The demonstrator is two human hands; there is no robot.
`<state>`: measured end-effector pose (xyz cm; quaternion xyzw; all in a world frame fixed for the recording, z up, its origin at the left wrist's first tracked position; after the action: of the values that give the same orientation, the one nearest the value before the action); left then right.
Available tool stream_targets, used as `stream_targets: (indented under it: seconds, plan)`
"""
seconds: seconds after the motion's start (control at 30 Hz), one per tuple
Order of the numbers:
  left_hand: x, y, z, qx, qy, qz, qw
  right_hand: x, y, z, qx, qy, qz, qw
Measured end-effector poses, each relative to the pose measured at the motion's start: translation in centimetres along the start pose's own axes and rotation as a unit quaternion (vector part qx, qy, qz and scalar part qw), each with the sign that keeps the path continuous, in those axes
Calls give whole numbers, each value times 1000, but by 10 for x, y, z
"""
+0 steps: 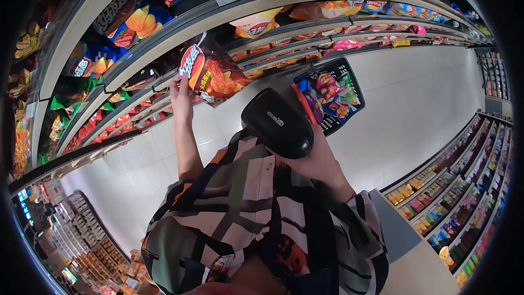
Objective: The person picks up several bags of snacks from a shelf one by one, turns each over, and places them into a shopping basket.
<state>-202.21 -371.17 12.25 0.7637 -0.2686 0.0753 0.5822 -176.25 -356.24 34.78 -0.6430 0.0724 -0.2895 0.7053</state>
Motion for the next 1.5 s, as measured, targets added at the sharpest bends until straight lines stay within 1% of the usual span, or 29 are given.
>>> stream_targets:
  seconds: [0.03, 0.07, 0.13, 0.17, 0.23, 0.27, 0.33, 0.37, 0.4, 0.5, 0.57, 0.63, 0.67, 0.73, 0.77, 0.83, 0.87, 0.93, 0.97, 1.0, 1.03, 1.07, 1.2, 1.27, 1.33, 1.4, 1.47, 1.5]
  plan:
    - [15, -5, -8, 45, -37, 27, 998, 0, 1, 2, 2, 10, -4, 1000]
    - [29, -7, -17, 67, -41, 65, 995, 0, 0, 3, 1, 11, -6, 1000]
    - [38, -30, -27, 166, -111, 78, 977, 1, -2, 5, 23, 14, 9, 1000]
    - [43, -37, -31, 165, -112, 79, 977, 2, -3, 7, 23, 15, 7, 1000]
    - [54, -47, -50, 296, -164, 130, 932, 3, -6, 10, 11, 23, 35, 999]
    - [57, -50, -53, 295, -166, 132, 932, 4, -7, 12, 11, 25, 35, 999]
    - [64, -56, -62, 353, -214, 145, 899, 8, -9, 18, 35, 34, 22, 999]
    - [64, -65, -59, 346, -203, 126, 907, 11, -8, 21, 33, 37, 22, 999]
    - [71, -60, -64, 347, -197, 118, 909, 13, -8, 23, 34, 38, 20, 998]
    - [96, -46, -70, 358, -185, 121, 907, 17, -7, 28, 20, 53, 16, 998]
    - [111, -36, -73, 371, -183, 132, 901, 21, -4, 31, 5, 63, 8, 998]
    - [119, -27, -79, 395, -192, 141, 887, 24, 0, 31, 28, 30, 1, 999]
    - [118, -23, -84, 409, -199, 146, 879, 25, 1, 31, 26, 30, -1, 999]
    - [107, -11, -101, 454, -225, 157, 848, 26, 2, 31, 42, 5, -5, 999]
    - [100, -7, -110, 478, -242, 163, 829, 28, 1, 31, 42, 8, -5, 999]
    - [88, 0, -131, 538, -284, 184, 772, 35, -4, 32, 89, 23, 7, 996]
    - [82, 5, -140, 575, -348, 187, 716, 36, -7, 31, 88, 27, 7, 996]
    - [77, 7, -148, 621, -402, 241, 629, 40, -11, 30, 40, 41, 3, 998]
    - [70, 4, -150, 614, -408, 248, 628, 41, -8, 33, 38, 46, 2, 998]
    - [68, 2, -151, 609, -423, 243, 625, 40, -3, 33, 44, 8, 2, 999]
    - [70, 6, -157, 612, -436, 252, 610, 41, 1, 31, 49, -30, 2, 998]
    - [71, 7, -164, 614, -450, 261, 594, 42, 5, 33, 47, -24, 2, 999]
    - [65, 3, -179, 610, -466, 271, 581, 51, 14, 32, 52, -23, 15, 998]
    - [64, -2, -189, 617, -463, 302, 560, 56, 13, 33, 56, -12, 24, 998]
    - [65, -8, -200, 613, -462, 324, 552, 60, 12, 37, 52, 7, 23, 998]
    - [65, -12, -211, 574, -469, 325, 587, 65, 13, 39, 43, 29, 15, 999]
    - [74, -11, -222, 572, -461, 357, 577, 70, 14, 43, 34, 52, 6, 998]
    - [79, -11, -227, 552, -459, 357, 597, 73, 15, 45, 30, 60, -8, 998]
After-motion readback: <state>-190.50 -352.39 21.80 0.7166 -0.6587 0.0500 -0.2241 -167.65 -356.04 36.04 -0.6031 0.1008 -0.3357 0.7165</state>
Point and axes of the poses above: each hand's wrist, its own x-axis away from the middle knuckle, its own z-axis out of the back of the hand, y = z × x, the point moved 5 cm from there along -x, towards the middle knuckle, and after that the axes turned 2 degrees about z, right-handed, at the moved point
